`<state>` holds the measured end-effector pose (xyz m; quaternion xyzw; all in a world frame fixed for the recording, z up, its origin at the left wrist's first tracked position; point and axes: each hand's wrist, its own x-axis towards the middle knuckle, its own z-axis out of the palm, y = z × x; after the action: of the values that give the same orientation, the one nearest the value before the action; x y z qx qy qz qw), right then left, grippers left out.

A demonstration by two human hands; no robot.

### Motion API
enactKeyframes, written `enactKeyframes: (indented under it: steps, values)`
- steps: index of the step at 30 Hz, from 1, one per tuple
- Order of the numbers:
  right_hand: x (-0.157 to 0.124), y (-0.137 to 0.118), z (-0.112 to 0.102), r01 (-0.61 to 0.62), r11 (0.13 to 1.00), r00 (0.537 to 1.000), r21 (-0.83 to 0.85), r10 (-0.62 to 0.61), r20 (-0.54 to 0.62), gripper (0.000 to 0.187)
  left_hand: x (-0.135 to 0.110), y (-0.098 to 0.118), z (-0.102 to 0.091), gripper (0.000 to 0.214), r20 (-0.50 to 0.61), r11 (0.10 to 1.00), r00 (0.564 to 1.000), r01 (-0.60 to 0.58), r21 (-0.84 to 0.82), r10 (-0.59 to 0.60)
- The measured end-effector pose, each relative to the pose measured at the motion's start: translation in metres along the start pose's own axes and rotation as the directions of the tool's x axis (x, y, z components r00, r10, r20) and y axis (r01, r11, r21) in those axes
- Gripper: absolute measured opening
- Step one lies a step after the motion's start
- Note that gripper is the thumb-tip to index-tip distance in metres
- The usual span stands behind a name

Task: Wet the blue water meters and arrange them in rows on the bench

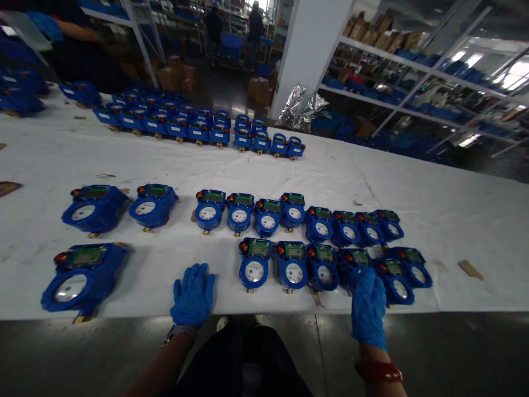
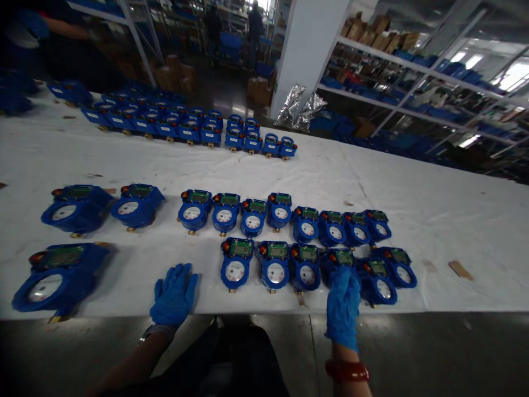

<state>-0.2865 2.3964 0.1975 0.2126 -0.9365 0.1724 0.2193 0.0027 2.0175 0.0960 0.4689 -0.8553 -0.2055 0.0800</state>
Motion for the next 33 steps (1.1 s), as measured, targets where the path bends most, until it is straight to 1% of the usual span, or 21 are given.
enactKeyframes:
  steps: [1, 2, 3, 4, 5, 6, 8, 9, 11, 12, 13, 14, 15, 17, 19, 21, 23, 25, 29, 33]
  values:
    - [-0.017, 0.005, 0.001, -0.121, 0.992, 0.993, 0.032, 0.121, -0.002, 0.073, 0.0, 0.0, -0.001, 0.063, 0.009, 1.0, 1.0, 0.004, 0.003, -0.004]
    - [-0.032, 0.009, 0.003, -0.276, 0.957, 0.961, 0.09, 0.275, 0.016, 0.077, 0.0, 0.001, -0.003, 0.064, 0.02, 1.0, 1.0, 0.009, 0.01, -0.01]
    - [-0.045, 0.012, 0.005, -0.399, 0.907, 0.917, 0.136, 0.396, 0.049, 0.082, 0.001, 0.001, -0.004, 0.065, 0.031, 1.0, 0.999, 0.015, 0.018, -0.016]
    - [-0.056, 0.014, 0.008, -0.482, 0.86, 0.876, 0.17, 0.474, 0.085, 0.088, 0.001, 0.001, -0.005, 0.065, 0.042, 0.999, 0.999, 0.021, 0.027, -0.022]
    - [-0.065, 0.017, 0.013, -0.523, 0.83, 0.852, 0.192, 0.51, 0.119, 0.095, 0.001, 0.0, -0.006, 0.066, 0.05, 0.999, 0.998, 0.024, 0.038, -0.026]
    - [-0.073, 0.02, 0.018, -0.523, 0.829, 0.852, 0.199, 0.504, 0.14, 0.102, 0.001, 0.0, -0.006, 0.067, 0.054, 0.998, 0.998, 0.026, 0.05, -0.028]
    - [-0.086, 0.028, 0.03, -0.486, 0.848, 0.873, 0.212, 0.459, 0.163, 0.112, 0.002, -0.002, -0.008, 0.068, 0.054, 0.997, 0.998, 0.028, 0.075, -0.032]
    - [-0.092, 0.033, 0.037, -0.445, 0.868, 0.894, 0.219, 0.418, 0.162, 0.113, 0.002, -0.003, -0.008, 0.068, 0.056, 0.996, 0.998, 0.031, 0.089, -0.036]
    - [-0.102, 0.045, 0.051, -0.295, 0.932, 0.954, 0.21, 0.275, 0.12, 0.103, 0.003, -0.003, -0.01, 0.071, 0.07, 0.993, 0.996, 0.04, 0.115, -0.048]
    - [-0.107, 0.051, 0.058, -0.193, 0.964, 0.98, 0.184, 0.181, 0.082, 0.093, 0.004, -0.003, -0.012, 0.072, 0.078, 0.991, 0.995, 0.045, 0.126, -0.055]
    - [-0.111, 0.057, 0.064, -0.089, 0.986, 0.996, 0.144, 0.083, 0.044, 0.083, 0.004, -0.003, -0.013, 0.074, 0.084, 0.989, 0.994, 0.052, 0.135, -0.064]
    - [-0.115, 0.062, 0.07, -0.002, 0.995, 1.0, 0.096, 0.0, 0.015, 0.073, 0.005, -0.003, -0.014, 0.076, 0.087, 0.988, 0.994, 0.06, 0.144, -0.073]
    - [-0.119, 0.066, 0.075, 0.059, 0.997, 0.998, 0.053, -0.059, -0.003, 0.067, 0.005, -0.002, -0.016, 0.078, 0.086, 0.986, 0.993, 0.068, 0.153, -0.081]
    - [-0.125, 0.07, 0.083, 0.136, 0.991, 0.991, 0.002, -0.136, -0.016, 0.062, 0.005, -0.002, -0.017, 0.082, 0.081, 0.982, 0.993, 0.076, 0.17, -0.091]
    - [-0.131, 0.07, 0.089, 0.177, 0.984, 0.984, 0.0, -0.177, -0.013, 0.065, 0.006, -0.003, -0.019, 0.085, 0.063, 0.979, 0.994, 0.077, 0.187, -0.09]
    - [-0.136, 0.068, 0.093, 0.191, 0.981, 0.981, 0.013, -0.192, 0.031, 0.068, 0.007, -0.006, -0.019, 0.088, 0.052, 0.975, 0.995, 0.078, 0.206, -0.09]
    - [-0.141, 0.067, 0.096, 0.183, 0.983, 0.978, 0.029, -0.185, 0.094, 0.07, 0.009, -0.011, -0.02, 0.09, 0.06, 0.968, 0.993, 0.081, 0.236, -0.098]
    - [-0.145, 0.066, 0.098, 0.171, 0.984, 0.976, 0.058, -0.177, 0.128, 0.074, 0.012, -0.018, -0.021, 0.092, 0.076, 0.962, 0.993, 0.073, 0.263, -0.096]
    - [-0.15, 0.069, 0.099, 0.165, 0.978, 0.981, 0.125, -0.176, 0.083, 0.078, 0.014, -0.027, -0.022, 0.091, 0.075, 0.956, 0.994, 0.06, 0.289, -0.085]
    - [-0.154, 0.075, 0.101, 0.196, 0.973, 0.974, 0.12, -0.208, 0.091, 0.08, 0.015, -0.025, -0.026, 0.093, 0.09, 0.942, 0.989, 0.08, 0.325, -0.115]
